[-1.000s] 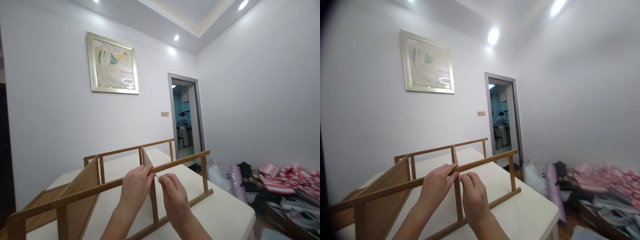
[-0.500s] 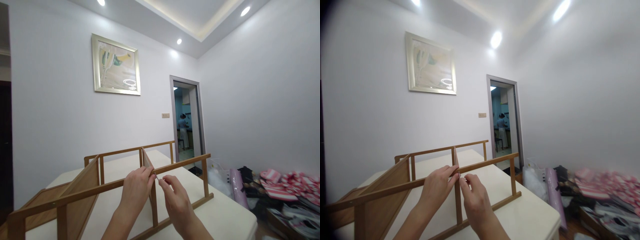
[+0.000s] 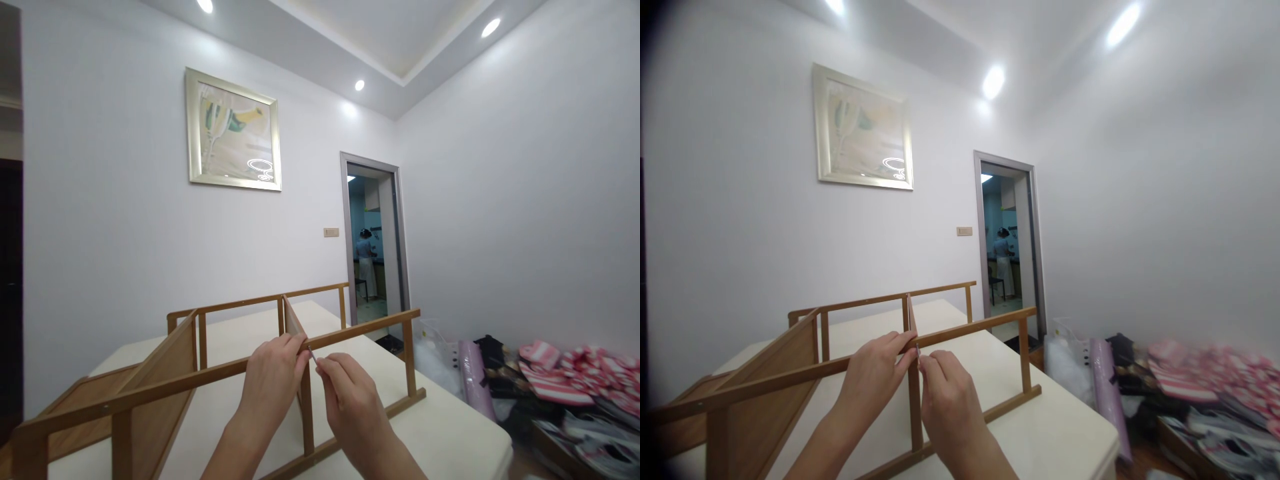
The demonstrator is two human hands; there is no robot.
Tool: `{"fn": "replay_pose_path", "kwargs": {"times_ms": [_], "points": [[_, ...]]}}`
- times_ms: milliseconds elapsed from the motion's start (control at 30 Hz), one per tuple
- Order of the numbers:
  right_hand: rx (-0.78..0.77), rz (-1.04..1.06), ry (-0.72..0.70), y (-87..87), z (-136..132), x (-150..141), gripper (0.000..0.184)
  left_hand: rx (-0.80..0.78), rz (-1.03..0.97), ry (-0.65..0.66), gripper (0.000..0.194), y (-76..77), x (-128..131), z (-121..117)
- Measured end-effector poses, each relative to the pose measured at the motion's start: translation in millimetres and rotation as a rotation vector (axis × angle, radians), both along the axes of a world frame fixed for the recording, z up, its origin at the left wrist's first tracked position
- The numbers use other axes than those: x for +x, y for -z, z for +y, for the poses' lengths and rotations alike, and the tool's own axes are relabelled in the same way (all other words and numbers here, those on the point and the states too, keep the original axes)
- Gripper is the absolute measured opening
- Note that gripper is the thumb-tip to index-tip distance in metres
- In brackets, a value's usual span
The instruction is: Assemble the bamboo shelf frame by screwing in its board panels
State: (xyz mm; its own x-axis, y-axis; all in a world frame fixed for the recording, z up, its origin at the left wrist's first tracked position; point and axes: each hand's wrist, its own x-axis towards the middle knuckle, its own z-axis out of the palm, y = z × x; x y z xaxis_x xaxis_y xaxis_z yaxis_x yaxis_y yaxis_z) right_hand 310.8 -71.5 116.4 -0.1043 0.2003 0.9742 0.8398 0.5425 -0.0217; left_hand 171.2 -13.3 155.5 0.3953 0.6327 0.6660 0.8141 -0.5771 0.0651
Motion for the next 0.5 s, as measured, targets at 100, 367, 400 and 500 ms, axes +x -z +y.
{"fn": "replay_pose_path", "kwargs": {"times_ms": [100,367,400,500], "points": [[-0.030,0.032,-0.046,2.0,1,-1,0.019,-0.008,-0.006,0.006,0.022,-0.4,0,0],[-0.354,0.429,-0.340,11.6,4,-12,0.013,-0.031,-0.019,0.024,0.024,-1.8,-1,-1],[-0.348,0.427,-0.353,12.6,3,-12,0.014,-0.034,-0.018,0.027,0.024,-2.2,-1,-2],[-0.264,0.343,-0.328,16.9,0,-9,0.021,-0.037,-0.012,0.037,0.024,-3.1,-2,-3]]}}
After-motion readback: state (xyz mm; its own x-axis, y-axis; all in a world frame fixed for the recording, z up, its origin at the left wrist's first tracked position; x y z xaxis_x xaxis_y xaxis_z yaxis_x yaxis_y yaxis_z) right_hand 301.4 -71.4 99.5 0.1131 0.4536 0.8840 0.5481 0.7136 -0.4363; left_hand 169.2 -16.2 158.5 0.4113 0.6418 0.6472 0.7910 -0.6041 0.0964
